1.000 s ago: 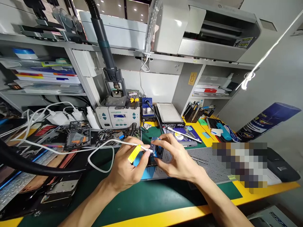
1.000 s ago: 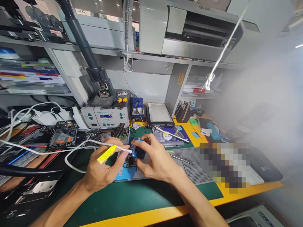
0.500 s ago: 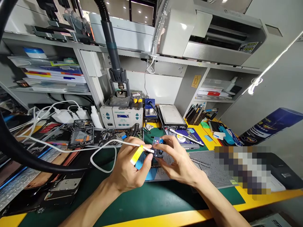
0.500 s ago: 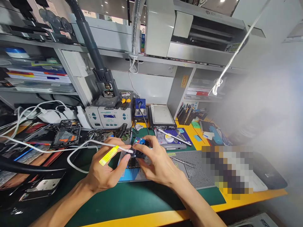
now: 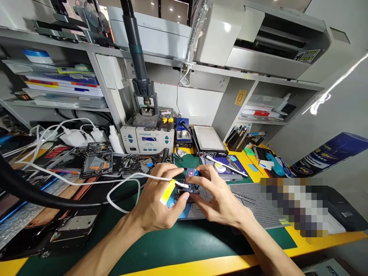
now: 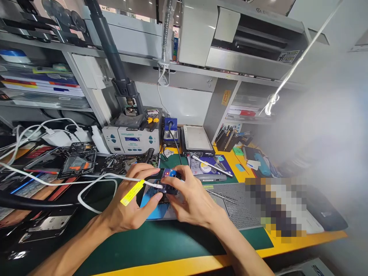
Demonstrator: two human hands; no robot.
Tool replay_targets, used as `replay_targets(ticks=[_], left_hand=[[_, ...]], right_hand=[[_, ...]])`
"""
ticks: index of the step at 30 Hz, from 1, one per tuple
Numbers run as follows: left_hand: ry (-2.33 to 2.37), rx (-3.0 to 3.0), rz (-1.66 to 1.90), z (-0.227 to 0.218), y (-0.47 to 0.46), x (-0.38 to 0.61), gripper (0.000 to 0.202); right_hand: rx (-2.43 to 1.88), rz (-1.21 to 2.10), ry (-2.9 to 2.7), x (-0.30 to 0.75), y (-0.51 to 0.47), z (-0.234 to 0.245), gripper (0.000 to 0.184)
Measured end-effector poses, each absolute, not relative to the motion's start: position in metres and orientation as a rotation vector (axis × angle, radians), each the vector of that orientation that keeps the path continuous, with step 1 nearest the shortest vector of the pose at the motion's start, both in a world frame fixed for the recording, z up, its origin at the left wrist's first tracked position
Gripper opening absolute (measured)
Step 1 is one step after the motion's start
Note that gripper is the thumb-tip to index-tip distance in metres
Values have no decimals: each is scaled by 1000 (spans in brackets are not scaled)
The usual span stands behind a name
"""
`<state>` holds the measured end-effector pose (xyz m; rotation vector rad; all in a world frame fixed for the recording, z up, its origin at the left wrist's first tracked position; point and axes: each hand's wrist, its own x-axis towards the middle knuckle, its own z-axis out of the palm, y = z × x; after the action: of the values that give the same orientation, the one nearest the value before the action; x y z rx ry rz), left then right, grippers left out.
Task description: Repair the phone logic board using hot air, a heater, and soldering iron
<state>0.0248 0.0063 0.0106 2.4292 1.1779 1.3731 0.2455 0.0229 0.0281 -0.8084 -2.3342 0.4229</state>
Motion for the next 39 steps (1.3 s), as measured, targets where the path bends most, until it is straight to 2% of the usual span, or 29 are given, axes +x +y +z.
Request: replay_targets(ticks=[12, 39], left_hand=[[1129, 2460, 1325, 11, 6, 23, 61], [1159, 2475, 1279, 9, 6, 24, 62]], right_hand=[[-858, 458, -2346, 249, 22, 32, 51], [-901, 489, -2360, 248, 20, 32, 48]])
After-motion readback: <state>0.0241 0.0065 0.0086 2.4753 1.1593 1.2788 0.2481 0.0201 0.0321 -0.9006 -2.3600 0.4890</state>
